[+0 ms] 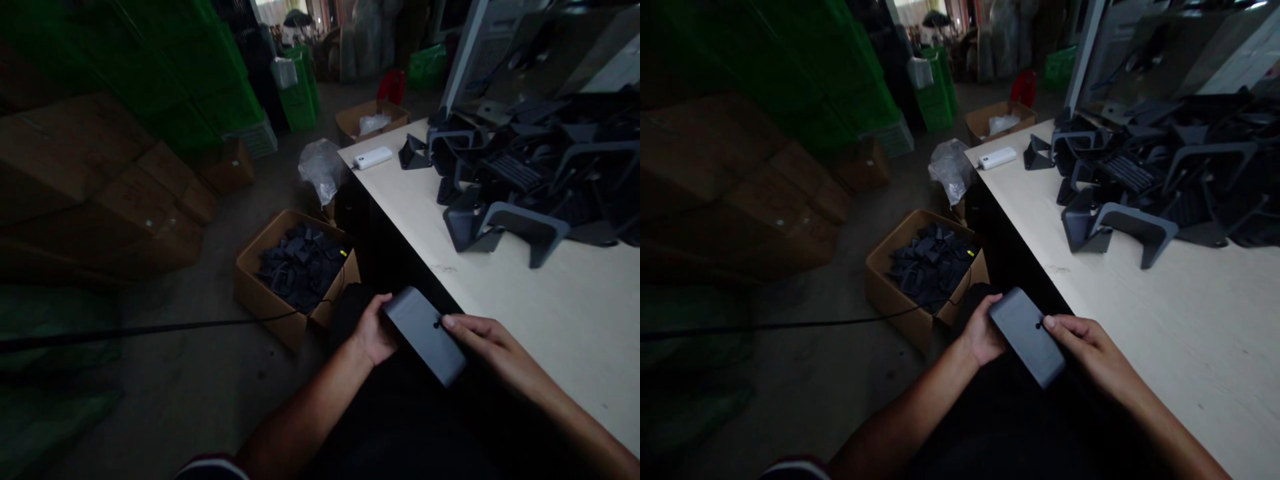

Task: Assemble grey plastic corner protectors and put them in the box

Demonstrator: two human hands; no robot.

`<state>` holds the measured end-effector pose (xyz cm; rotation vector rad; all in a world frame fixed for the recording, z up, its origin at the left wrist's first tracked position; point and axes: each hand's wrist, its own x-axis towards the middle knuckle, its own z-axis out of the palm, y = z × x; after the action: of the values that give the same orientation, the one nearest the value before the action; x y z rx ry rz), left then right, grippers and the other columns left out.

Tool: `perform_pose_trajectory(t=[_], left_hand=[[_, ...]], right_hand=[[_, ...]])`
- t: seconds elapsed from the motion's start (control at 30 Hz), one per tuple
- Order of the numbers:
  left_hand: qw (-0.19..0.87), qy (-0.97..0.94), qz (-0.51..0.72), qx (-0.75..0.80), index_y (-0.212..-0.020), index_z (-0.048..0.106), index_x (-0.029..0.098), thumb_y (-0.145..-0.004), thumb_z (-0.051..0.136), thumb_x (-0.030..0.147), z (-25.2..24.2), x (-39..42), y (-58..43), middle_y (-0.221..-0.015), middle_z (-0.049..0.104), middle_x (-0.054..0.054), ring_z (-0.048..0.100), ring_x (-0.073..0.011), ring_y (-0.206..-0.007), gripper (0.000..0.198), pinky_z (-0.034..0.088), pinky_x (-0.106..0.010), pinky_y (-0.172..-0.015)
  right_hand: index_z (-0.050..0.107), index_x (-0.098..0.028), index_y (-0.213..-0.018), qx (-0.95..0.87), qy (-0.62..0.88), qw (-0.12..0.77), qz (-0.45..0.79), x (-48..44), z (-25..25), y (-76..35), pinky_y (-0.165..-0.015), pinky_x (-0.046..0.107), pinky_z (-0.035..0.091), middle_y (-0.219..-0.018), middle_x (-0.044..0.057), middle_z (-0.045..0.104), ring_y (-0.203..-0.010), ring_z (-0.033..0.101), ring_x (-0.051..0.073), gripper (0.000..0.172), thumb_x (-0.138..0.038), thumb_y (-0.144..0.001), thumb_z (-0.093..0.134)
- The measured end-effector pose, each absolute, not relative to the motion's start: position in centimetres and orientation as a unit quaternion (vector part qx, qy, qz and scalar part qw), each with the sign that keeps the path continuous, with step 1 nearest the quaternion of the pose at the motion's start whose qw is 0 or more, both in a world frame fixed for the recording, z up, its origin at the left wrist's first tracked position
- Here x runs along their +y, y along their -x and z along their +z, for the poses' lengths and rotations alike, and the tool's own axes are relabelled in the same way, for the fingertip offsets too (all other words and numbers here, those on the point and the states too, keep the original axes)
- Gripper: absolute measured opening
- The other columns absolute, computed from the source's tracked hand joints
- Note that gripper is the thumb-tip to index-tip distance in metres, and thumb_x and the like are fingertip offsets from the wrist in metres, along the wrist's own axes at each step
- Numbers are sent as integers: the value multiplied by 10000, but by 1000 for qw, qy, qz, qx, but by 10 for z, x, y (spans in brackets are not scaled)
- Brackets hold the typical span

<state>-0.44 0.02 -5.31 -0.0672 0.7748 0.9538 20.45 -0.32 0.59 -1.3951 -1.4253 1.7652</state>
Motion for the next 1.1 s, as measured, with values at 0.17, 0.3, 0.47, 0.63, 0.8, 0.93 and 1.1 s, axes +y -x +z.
perform_pose_trajectory(t=[0.17, 0.3, 0.47, 0.63, 0.8, 0.93, 1.1], left_hand=[[698, 71, 634, 324, -971, 700, 158, -931, 627, 389, -26, 21, 51, -849, 750, -64, 713, -197, -765, 246, 566, -320, -763], [549, 75, 786, 273, -971, 676, 182, -986, 534, 372, -15, 36, 91, -870, 735, -44, 719, -158, -829, 238, 589, -296, -828], [677, 98, 651, 329, -1049, 692, 129, -965, 549, 420, -47, 11, 65, -935, 753, -127, 739, -229, -860, 335, 611, -379, -836], [723, 109, 564, 385, -1018, 681, 96, -964, 523, 318, -77, -18, 24, -860, 757, -142, 735, -242, -766, 277, 595, -379, -760], [733, 91, 527, 420, -968, 678, 82, -952, 508, 260, -82, -34, 21, -783, 746, -146, 717, -247, -684, 247, 580, -382, -706], [722, 80, 525, 443, -939, 678, 94, -938, 530, 255, -82, -48, 23, -768, 742, -132, 714, -235, -669, 219, 582, -365, -693], [715, 73, 516, 466, -894, 671, 130, -931, 550, 240, -82, -62, 18, -753, 738, -112, 708, -215, -646, 167, 580, -333, -651]], right_hand=[[817, -268, -1113, -568, 560, 288, 529, 6, 14, -209, -945, 452, 603, -1124, 95, 804, -1067, 746, 357, 543, -709, -800, 765], [834, -290, -1053, -578, 574, 320, 484, 11, 21, -213, -1086, 558, 537, -1131, 95, 807, -1130, 730, 395, 547, -748, -770, 745], [841, -293, -1020, -588, 588, 308, 463, 12, 12, -219, -1090, 580, 534, -1092, 89, 815, -1080, 747, 401, 548, -765, -772, 715], [842, -312, -950, -603, 619, 311, 395, 19, -3, -247, -999, 559, 568, -1065, 105, 813, -1051, 745, 407, 453, -712, -778, 719], [837, -322, -928, -611, 652, 309, 325, 33, -10, -285, -1029, 581, 500, -1077, 151, 797, -1086, 723, 415, 365, -647, -818, 715], [814, -319, -873, -590, 648, 352, 327, 40, -19, -293, -939, 525, 538, -991, 134, 793, -979, 742, 371, 353, -656, -824, 721], [767, -254, -810, -568, 602, 439, 349, 45, -31, -287, -841, 478, 554, -824, 81, 756, -818, 707, 307, 401, -651, -841, 718]])
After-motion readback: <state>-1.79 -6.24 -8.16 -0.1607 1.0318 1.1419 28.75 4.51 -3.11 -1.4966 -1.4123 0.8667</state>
